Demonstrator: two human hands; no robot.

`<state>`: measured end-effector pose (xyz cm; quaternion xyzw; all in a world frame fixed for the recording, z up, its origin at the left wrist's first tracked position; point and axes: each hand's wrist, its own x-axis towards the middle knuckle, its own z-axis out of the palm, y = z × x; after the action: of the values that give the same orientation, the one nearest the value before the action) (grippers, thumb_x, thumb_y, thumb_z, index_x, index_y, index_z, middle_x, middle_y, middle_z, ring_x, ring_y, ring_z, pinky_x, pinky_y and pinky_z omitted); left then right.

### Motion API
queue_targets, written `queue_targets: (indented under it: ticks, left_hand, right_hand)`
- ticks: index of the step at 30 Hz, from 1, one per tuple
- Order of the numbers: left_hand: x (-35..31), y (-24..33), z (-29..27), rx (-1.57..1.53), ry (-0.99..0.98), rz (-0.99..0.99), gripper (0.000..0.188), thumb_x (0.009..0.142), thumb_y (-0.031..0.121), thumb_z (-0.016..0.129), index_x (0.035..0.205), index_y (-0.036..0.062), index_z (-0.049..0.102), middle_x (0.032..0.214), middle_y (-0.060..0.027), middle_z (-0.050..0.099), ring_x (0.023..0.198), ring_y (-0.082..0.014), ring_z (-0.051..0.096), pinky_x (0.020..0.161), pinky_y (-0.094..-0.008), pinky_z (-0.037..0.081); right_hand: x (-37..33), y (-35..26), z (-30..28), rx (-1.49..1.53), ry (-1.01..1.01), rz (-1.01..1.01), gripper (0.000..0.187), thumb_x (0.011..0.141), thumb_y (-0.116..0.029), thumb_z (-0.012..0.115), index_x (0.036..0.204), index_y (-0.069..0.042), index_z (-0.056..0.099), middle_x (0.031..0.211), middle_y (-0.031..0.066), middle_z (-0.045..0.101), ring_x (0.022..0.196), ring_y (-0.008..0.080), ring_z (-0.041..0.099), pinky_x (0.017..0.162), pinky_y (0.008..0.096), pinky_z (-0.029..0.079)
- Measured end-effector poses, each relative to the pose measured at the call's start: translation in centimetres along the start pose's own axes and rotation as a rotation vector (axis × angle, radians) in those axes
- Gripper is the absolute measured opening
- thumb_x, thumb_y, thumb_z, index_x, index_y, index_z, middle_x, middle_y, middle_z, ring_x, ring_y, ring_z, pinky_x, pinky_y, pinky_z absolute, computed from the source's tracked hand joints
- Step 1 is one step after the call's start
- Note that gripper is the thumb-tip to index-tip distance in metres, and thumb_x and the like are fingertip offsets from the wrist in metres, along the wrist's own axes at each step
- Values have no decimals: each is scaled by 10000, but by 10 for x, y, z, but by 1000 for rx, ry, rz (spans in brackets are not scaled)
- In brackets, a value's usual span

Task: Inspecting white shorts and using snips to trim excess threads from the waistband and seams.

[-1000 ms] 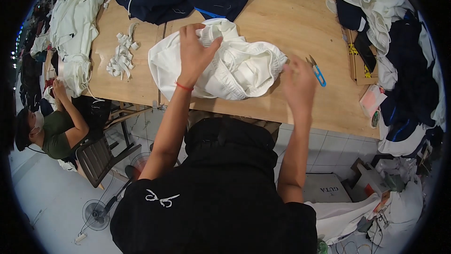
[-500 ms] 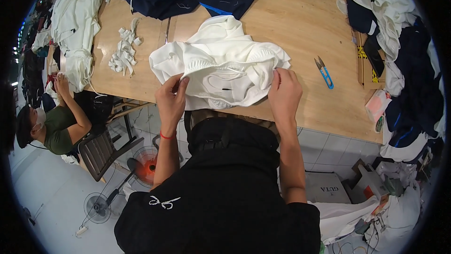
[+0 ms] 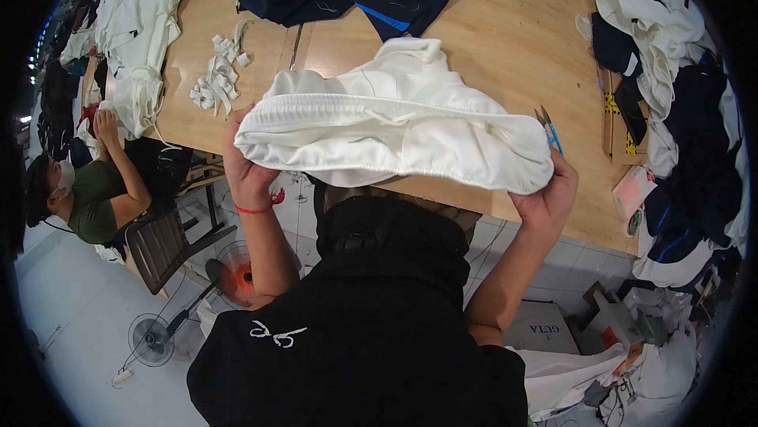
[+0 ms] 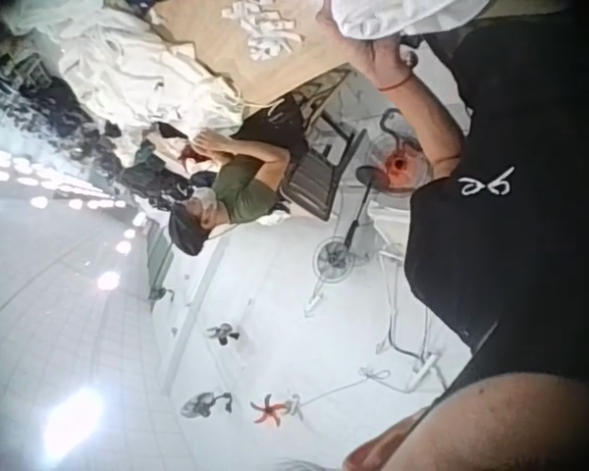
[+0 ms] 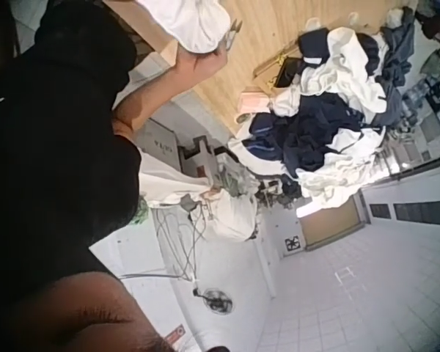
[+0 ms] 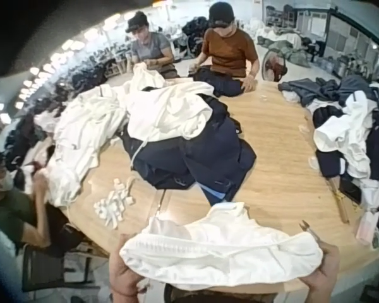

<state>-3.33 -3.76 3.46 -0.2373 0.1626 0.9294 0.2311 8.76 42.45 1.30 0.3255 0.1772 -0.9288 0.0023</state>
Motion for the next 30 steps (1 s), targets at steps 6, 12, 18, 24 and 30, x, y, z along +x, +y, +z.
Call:
queue_targets:
  ticks: [6, 12, 18, 24, 30]
  left_hand:
    - [-12, 10, 11, -16, -15, 53, 278, 1040, 209, 616, 1156, -9, 745, 1126, -168, 807, 1032, -313, 785, 1003, -488, 619]
    - [-13, 19, 3, -54, -7, 79, 253, 1044, 202, 611, 1121, -3, 739, 1100, -169, 806, 1018, -307, 785, 984, -492, 629]
    - [-6, 26, -19, -170, -74, 4, 355, 1079, 278, 578, 1204, -32, 697, 1228, -197, 766, 1128, -321, 753, 1034, -501, 603]
    - [-1, 17, -13, -519, -127, -36, 868, 1091, 438, 517, 1616, -182, 211, 1677, -342, 348, 1566, -436, 382, 1307, -525, 330]
    - [-3, 13, -9, -617, -86, -7, 907, 1052, 424, 553, 1621, -188, 200, 1686, -339, 333, 1572, -433, 371, 1314, -526, 323]
  right_hand:
    - [-11, -20, -16, -70, -120, -5, 451, 1083, -213, 470, 1374, 99, 615, 1409, 280, 672, 1273, 428, 686, 1122, 590, 547]
    - [-14, -22, -21, -74, -109, -14, 455, 1096, -218, 453, 1383, 100, 606, 1413, 273, 672, 1277, 422, 685, 1115, 584, 553]
    - [-13, -19, -16, 23, -193, 15, 444, 1119, -169, 440, 1460, 94, 549, 1488, 271, 619, 1334, 396, 655, 1127, 572, 554]
    - [-10, -27, -8, 204, -239, 59, 407, 1136, -51, 432, 1511, 103, 470, 1545, 250, 567, 1405, 353, 601, 1189, 519, 512]
    - [-11, -22, 1, 279, -181, 63, 327, 1122, -39, 502, 1426, 72, 547, 1463, 209, 616, 1417, 324, 569, 1253, 511, 426]
